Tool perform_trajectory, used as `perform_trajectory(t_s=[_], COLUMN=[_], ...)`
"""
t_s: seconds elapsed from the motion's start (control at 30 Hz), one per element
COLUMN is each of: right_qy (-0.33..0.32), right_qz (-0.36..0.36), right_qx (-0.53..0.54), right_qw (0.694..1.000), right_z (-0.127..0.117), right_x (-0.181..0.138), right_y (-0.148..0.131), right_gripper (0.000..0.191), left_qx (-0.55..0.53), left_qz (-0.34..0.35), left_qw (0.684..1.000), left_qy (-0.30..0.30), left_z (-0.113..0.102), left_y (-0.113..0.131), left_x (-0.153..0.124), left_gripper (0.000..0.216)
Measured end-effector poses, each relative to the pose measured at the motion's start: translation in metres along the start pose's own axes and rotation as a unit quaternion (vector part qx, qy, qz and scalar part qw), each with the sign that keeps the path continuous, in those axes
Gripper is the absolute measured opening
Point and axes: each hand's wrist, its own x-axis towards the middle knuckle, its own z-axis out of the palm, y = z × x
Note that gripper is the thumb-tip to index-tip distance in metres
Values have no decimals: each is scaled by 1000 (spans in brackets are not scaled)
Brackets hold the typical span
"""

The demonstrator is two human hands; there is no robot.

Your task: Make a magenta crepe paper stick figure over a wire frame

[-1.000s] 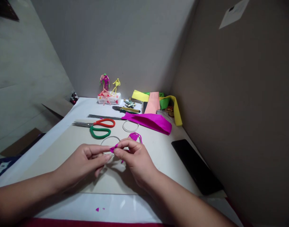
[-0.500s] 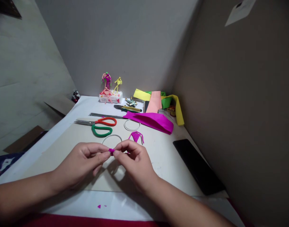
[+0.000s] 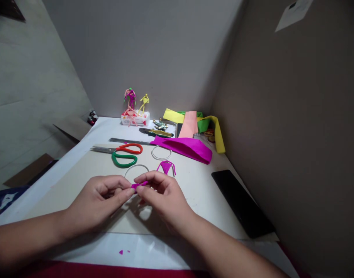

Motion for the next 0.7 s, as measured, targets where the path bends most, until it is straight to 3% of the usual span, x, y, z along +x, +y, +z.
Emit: perform_trajectory(t_s=[0.13, 0.27, 0.6, 0.7], right_qy=[27, 51, -9, -23], right_qz=[-38, -31, 63, 61], right_qx=[-37, -18, 121, 86], right_qw=[998, 998, 991, 994], right_z=[-1, 1, 7, 3], right_x=[-1, -1, -2, -1], right_y=[-1, 2, 1, 2], right_gripper=[12, 11, 6, 11], left_qx=[-54, -98, -122, -138], left_qz=[-20, -58, -98, -108], left_qw=[998, 993, 987, 984], left_qy=[3, -12, -26, -26], left_z=[2, 4, 4, 5], left_y=[-5, -6, 11, 9], left_x=[0, 1, 4, 4], left_gripper=[22, 20, 15, 15])
